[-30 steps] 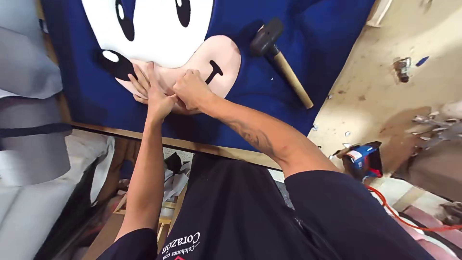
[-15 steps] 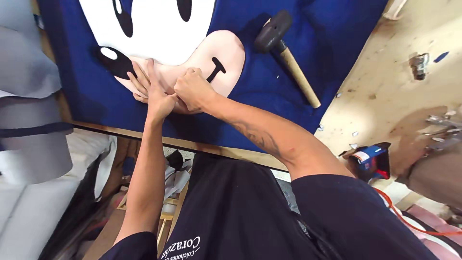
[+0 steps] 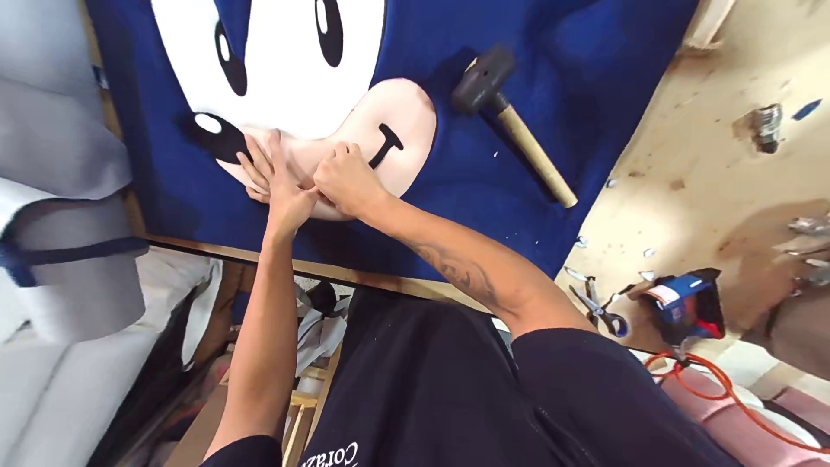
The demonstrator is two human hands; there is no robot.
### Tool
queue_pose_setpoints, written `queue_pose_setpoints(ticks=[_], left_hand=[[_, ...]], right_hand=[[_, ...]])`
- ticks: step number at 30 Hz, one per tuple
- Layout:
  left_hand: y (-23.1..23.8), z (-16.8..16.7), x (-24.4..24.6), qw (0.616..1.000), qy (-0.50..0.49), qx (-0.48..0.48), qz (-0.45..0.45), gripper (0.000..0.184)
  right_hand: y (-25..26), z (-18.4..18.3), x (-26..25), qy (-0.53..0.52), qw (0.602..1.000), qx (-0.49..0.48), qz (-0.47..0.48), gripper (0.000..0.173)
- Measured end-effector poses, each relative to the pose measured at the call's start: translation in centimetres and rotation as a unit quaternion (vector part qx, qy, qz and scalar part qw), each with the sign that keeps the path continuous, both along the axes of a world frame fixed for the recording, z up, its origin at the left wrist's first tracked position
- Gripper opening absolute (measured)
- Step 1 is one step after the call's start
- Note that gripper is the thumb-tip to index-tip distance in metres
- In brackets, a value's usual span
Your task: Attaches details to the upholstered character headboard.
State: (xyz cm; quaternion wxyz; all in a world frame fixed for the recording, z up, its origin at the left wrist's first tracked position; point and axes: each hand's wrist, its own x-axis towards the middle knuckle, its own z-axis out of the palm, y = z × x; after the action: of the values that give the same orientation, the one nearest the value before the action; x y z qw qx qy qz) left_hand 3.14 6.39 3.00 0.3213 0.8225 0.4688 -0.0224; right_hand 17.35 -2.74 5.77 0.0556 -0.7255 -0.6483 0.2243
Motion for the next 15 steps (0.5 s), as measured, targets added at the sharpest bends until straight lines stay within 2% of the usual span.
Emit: queue_pose_setpoints(ticks=[5, 8, 15], left_hand=[[0.28, -0.25, 0.63, 0.999, -0.030, -0.025, 0.029, 0.115], [0.09, -0.19, 0.55, 0.999, -0.016, -0.018, 0.028, 0.114], [0.09, -0.32, 0.14, 1.000, -0.014, -0.002, 0.023, 0.118]], right_hand=[[0.21, -1.06, -0.27, -0.009, 0.999, 0.035, 0.009, 0.021], [0.05, -0.91, -0.48, -0.011, 0.999, 0.029, 0.027, 0.022], [-0.52, -0.37, -0.44, -0.027, 0.999, 0.006, -0.025, 0.019]])
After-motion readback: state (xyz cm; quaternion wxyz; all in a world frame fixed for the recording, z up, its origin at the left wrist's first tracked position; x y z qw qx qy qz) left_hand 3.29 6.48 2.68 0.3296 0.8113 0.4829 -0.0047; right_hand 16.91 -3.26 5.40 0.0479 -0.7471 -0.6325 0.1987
